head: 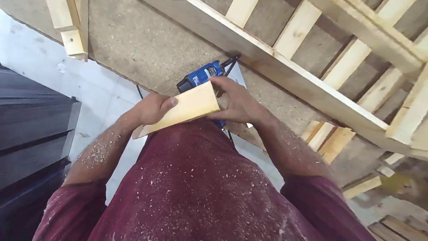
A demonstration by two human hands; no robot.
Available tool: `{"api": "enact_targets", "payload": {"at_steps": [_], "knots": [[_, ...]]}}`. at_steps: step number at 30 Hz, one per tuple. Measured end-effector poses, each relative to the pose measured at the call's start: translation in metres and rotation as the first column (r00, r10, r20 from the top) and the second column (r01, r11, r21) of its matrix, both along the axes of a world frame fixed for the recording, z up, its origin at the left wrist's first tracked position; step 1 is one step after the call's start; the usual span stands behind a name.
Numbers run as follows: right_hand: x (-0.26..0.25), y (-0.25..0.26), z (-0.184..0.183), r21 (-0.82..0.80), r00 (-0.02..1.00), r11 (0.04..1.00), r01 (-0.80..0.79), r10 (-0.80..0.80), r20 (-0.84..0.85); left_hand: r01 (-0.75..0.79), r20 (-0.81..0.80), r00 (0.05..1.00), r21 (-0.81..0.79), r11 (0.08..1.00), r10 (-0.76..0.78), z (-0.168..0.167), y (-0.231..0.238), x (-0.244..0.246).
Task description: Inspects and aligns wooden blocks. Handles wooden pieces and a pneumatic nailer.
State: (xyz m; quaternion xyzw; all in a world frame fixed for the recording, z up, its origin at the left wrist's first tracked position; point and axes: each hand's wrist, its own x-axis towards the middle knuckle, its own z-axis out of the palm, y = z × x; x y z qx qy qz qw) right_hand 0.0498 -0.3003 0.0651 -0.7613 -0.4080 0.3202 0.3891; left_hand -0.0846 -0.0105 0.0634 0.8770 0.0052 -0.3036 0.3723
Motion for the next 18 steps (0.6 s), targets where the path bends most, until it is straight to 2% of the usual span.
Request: {"api": "enact_targets", "payload": {"at_steps": [5, 8, 12, 14, 18], "knots": [[-0.014, 0.007, -0.021, 0.171, 0.914, 0.924, 0.342, -0.285, -0.289, -0.311, -0.180, 0.945, -0.237, 0.920, 0.273, -0.023, 0.008, -0.008], [-0.031, 0.016, -0.030, 0.157, 0.843, 0.892, 0.425, -0.326, -0.429, -0.396, -0.258, 0.914, -0.393, 0.830, 0.314, -0.037, 0.006, -0.013], [-0.052, 0.042, -0.024, 0.176, 0.758, 0.875, 0.450, -0.271, -0.594, -0.424, -0.297, 0.904, -0.539, 0.728, 0.306, -0.048, 0.001, -0.007], [-0.058, 0.055, -0.019, 0.240, 0.728, 0.846, 0.476, -0.225, -0.648, -0.410, -0.253, 0.912, -0.542, 0.733, 0.323, -0.042, -0.001, -0.002], [-0.054, 0.040, 0.005, 0.290, 0.601, 0.665, 0.688, -0.299, -0.741, -0.345, -0.150, 0.938, -0.459, 0.818, 0.312, -0.022, -0.026, 0.028]]}}
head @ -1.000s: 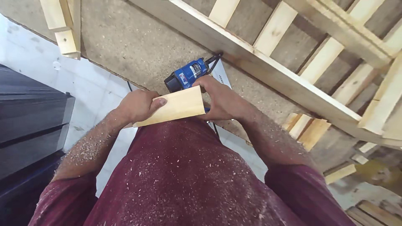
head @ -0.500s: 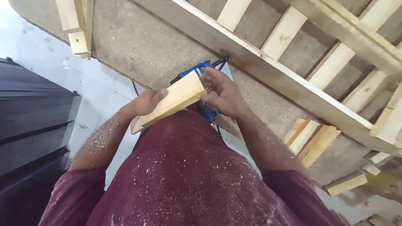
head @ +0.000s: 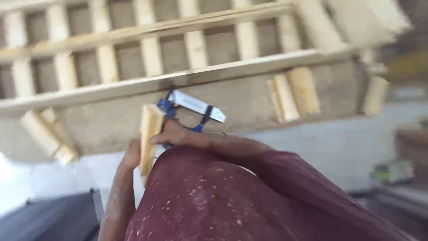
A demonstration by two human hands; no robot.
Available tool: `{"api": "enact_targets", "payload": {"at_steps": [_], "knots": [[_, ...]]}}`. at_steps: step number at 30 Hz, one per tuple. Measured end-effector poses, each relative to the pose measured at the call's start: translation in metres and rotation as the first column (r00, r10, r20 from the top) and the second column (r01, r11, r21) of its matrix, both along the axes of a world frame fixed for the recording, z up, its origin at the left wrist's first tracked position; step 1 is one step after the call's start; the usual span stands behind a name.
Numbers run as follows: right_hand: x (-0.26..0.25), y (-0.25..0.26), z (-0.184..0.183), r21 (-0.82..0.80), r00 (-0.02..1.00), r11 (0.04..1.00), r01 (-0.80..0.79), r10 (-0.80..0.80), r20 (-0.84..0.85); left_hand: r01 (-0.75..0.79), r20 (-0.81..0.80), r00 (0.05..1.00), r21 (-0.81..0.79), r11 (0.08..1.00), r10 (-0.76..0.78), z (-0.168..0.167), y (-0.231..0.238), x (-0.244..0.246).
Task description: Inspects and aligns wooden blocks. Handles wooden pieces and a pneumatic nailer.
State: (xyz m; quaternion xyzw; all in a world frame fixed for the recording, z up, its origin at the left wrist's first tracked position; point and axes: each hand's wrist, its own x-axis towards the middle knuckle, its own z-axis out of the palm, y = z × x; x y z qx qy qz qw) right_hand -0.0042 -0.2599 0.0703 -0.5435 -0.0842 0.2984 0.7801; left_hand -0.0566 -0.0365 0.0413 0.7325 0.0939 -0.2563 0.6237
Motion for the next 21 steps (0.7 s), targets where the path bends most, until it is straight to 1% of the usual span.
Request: {"api": "enact_targets", "payload": {"at_steps": [1, 3, 4, 6, 7, 8, 10, 11, 12, 13, 14, 15, 16, 17, 18, 19, 20, 21], "knots": [[0.002, -0.009, 0.008, 0.025, 0.999, 0.999, 0.045, -0.045, -0.015, 0.023, 0.032, 0.999, 0.020, 1.000, -0.024, 0.003, -0.008, 0.010], [0.005, -0.028, 0.014, 0.135, 0.989, 0.980, 0.149, -0.149, -0.010, 0.091, 0.146, 0.985, 0.010, 0.996, -0.092, 0.010, -0.025, 0.029], [0.006, -0.038, 0.017, 0.173, 0.977, 0.962, 0.209, -0.213, 0.002, 0.146, 0.222, 0.965, -0.006, 0.989, -0.141, 0.016, -0.035, 0.037], [0.006, -0.064, 0.023, 0.199, 0.938, 0.923, 0.328, -0.343, 0.045, 0.275, 0.366, 0.897, -0.023, 0.961, -0.247, 0.033, -0.063, 0.054], [0.006, -0.080, 0.027, 0.209, 0.913, 0.900, 0.383, -0.403, 0.060, 0.332, 0.400, 0.865, 0.000, 0.943, -0.305, 0.044, -0.080, 0.061], [0.005, -0.096, 0.030, 0.211, 0.885, 0.875, 0.435, -0.459, 0.078, 0.373, 0.391, 0.845, 0.059, 0.926, -0.365, 0.056, -0.098, 0.065], [0.001, -0.132, 0.038, 0.183, 0.840, 0.846, 0.500, -0.525, 0.135, 0.419, 0.336, 0.821, 0.192, 0.887, -0.461, 0.069, -0.135, 0.071], [0.001, -0.151, 0.044, 0.129, 0.816, 0.840, 0.527, -0.543, 0.197, 0.432, 0.336, 0.813, 0.199, 0.880, -0.475, 0.069, -0.153, 0.076], [0.000, -0.172, 0.049, 0.046, 0.785, 0.823, 0.566, -0.555, 0.274, 0.438, 0.351, 0.809, 0.173, 0.882, -0.471, 0.065, -0.169, 0.081], [-0.001, -0.193, 0.051, -0.046, 0.744, 0.784, 0.620, -0.568, 0.351, 0.436, 0.362, 0.815, 0.131, 0.890, -0.453, 0.060, -0.183, 0.084], [-0.001, -0.215, 0.050, -0.158, 0.700, 0.715, 0.681, -0.574, 0.424, 0.426, 0.361, 0.831, 0.074, 0.902, -0.422, 0.054, -0.193, 0.087], [0.000, -0.240, 0.047, -0.304, 0.676, 0.617, 0.726, -0.556, 0.484, 0.423, 0.352, 0.848, 0.005, 0.906, -0.397, 0.049, -0.200, 0.089], [0.002, -0.265, 0.043, -0.490, 0.694, 0.491, 0.720, -0.512, 0.506, 0.422, 0.343, 0.860, -0.063, 0.904, -0.378, 0.043, -0.204, 0.090], [0.007, -0.289, 0.036, -0.666, 0.744, 0.353, 0.657, -0.450, 0.494, 0.419, 0.336, 0.870, -0.117, 0.900, -0.361, 0.037, -0.205, 0.090], [0.015, -0.311, 0.020, -0.798, 0.800, 0.217, 0.563, -0.385, 0.459, 0.413, 0.324, 0.880, -0.162, 0.896, -0.347, 0.032, -0.204, 0.090], [0.023, -0.330, -0.002, -0.882, 0.854, 0.105, 0.459, -0.327, 0.405, 0.406, 0.310, 0.890, -0.207, 0.890, -0.334, 0.027, -0.203, 0.089], [0.030, -0.344, -0.027, -0.928, 0.893, 0.032, 0.371, -0.285, 0.348, 0.399, 0.294, 0.900, -0.261, 0.879, -0.322, 0.022, -0.201, 0.088], [0.035, -0.354, -0.052, -0.953, 0.921, -0.006, 0.303, -0.256, 0.294, 0.385, 0.279, 0.911, -0.312, 0.869, -0.303, 0.019, -0.200, 0.086]]}}
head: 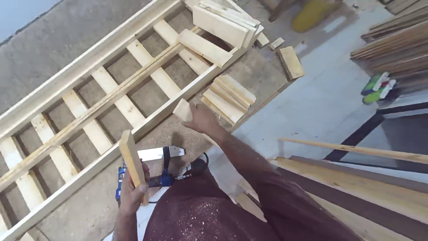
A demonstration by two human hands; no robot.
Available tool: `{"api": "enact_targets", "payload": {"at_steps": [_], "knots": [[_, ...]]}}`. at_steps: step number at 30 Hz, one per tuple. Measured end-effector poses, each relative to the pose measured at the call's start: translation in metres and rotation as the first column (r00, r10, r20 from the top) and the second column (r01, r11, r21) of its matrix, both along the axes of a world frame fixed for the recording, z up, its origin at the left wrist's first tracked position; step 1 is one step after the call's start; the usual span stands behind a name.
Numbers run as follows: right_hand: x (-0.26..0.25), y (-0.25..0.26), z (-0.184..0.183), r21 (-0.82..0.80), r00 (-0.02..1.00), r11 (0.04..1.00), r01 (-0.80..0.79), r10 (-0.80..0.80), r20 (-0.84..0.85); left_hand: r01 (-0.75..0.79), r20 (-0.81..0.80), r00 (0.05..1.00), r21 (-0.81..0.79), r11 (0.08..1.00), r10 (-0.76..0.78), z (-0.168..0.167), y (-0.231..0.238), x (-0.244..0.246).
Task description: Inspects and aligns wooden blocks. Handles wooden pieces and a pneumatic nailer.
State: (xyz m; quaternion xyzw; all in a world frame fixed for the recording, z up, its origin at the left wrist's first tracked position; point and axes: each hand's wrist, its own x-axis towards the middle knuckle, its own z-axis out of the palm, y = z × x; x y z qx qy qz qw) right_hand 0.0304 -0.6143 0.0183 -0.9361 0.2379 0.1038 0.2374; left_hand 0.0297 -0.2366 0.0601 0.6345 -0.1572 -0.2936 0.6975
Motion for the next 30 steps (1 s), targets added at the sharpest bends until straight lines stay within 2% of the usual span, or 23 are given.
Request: {"api": "enact_targets", "payload": {"at_steps": [2, 4, 10, 12, 15, 18, 21, 24, 27, 30], "knots": [[0.003, -0.014, -0.042, -0.046, 0.992, 0.998, -0.053, 0.047, -0.117, -0.035, -0.050, 0.998, -0.082, 0.996, 0.031, -0.007, -0.001, -0.003], [0.000, -0.015, -0.069, -0.057, 0.982, 0.994, -0.089, 0.078, -0.172, -0.080, -0.101, 0.993, -0.109, 0.991, 0.069, -0.011, 0.001, -0.010], [0.011, -0.012, -0.087, -0.028, 0.972, 0.996, -0.084, 0.076, -0.222, -0.176, -0.219, 0.967, -0.191, 0.966, 0.133, -0.017, 0.006, -0.021], [0.012, -0.022, -0.080, -0.014, 0.983, 0.996, -0.087, 0.084, -0.164, -0.208, -0.254, 0.956, -0.235, 0.949, 0.147, -0.019, 0.011, -0.025], [0.013, -0.050, -0.044, -0.016, 0.999, 1.000, 0.006, -0.005, 0.051, -0.242, -0.269, 0.950, -0.302, 0.922, 0.162, -0.022, 0.020, -0.031], [0.033, -0.097, -0.025, -0.091, 0.957, 0.981, 0.169, -0.141, 0.254, -0.274, -0.232, 0.949, -0.284, 0.919, 0.212, -0.017, 0.026, -0.037], [0.061, -0.146, -0.010, -0.137, 0.904, 0.956, 0.259, -0.190, 0.382, -0.302, -0.254, 0.940, -0.301, 0.905, 0.229, -0.014, 0.032, -0.041], [0.101, -0.194, -0.011, -0.193, 0.917, 0.940, 0.282, -0.205, 0.342, -0.381, -0.283, 0.912, -0.307, 0.872, 0.298, -0.005, 0.031, -0.050], [0.129, -0.229, -0.016, -0.260, 0.980, 0.948, 0.181, -0.152, 0.130, -0.404, -0.307, 0.902, -0.345, 0.847, 0.305, -0.008, 0.036, -0.047], [0.132, -0.225, -0.005, -0.222, 0.985, 0.961, 0.167, -0.155, 0.069, -0.416, -0.323, 0.898, -0.395, 0.819, 0.300, -0.008, 0.038, -0.042]]}}
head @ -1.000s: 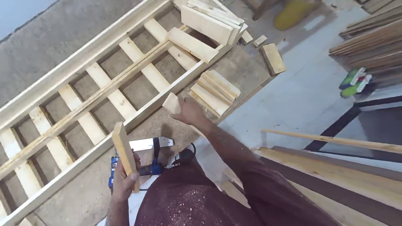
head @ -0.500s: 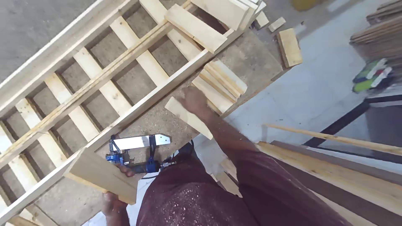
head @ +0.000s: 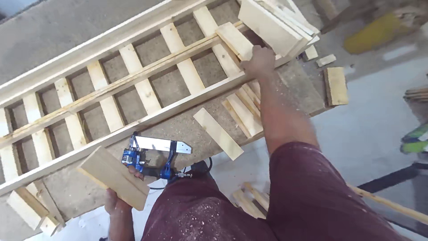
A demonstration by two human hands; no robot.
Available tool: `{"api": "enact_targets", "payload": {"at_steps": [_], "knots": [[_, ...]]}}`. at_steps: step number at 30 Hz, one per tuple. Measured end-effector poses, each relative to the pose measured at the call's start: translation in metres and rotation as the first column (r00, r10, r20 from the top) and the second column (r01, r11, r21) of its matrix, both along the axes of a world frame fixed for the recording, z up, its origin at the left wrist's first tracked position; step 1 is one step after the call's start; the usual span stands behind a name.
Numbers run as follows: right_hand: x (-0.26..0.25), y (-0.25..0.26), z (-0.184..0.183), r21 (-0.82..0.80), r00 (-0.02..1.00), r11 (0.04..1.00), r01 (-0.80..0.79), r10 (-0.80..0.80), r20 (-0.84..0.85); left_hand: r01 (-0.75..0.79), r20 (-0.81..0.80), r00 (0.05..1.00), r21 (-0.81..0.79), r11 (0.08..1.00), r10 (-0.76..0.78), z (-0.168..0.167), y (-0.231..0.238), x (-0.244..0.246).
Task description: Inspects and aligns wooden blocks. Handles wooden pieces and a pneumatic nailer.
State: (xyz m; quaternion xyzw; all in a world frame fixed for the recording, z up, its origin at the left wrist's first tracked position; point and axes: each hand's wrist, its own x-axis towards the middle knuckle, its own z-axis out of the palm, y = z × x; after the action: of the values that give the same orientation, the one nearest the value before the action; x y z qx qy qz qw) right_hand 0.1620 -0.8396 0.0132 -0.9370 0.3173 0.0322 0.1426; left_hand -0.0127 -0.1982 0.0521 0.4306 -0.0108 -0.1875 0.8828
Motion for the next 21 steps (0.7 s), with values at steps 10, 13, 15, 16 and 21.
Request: {"api": "enact_targets", "payload": {"at_steps": [10, 13, 15, 16, 21], "knots": [[-0.136, 0.204, 0.011, 0.906, 0.907, 0.220, -0.361, -0.142, 0.395, -0.284, -0.075, 0.954, 0.084, 0.955, 0.290, 0.007, 0.026, -0.008], [-0.169, 0.267, -0.003, 0.892, 0.957, -0.346, -0.290, -0.087, 0.277, -0.361, -0.145, 0.911, 0.176, 0.916, 0.386, 0.013, 0.024, 0.008], [-0.187, 0.309, -0.007, 0.869, 0.973, -0.447, -0.213, -0.022, 0.228, -0.400, -0.202, 0.885, 0.134, 0.907, 0.420, 0.013, 0.025, 0.014], [-0.192, 0.326, -0.008, 0.882, 0.973, -0.426, -0.203, 0.017, 0.232, -0.405, -0.212, 0.881, 0.122, 0.906, 0.423, 0.012, 0.026, 0.017], [-0.209, 0.393, 0.009, 0.939, 0.939, -0.210, -0.273, 0.154, 0.307, -0.358, -0.114, 0.918, 0.177, 0.917, 0.380, 0.012, 0.024, 0.010]]}}
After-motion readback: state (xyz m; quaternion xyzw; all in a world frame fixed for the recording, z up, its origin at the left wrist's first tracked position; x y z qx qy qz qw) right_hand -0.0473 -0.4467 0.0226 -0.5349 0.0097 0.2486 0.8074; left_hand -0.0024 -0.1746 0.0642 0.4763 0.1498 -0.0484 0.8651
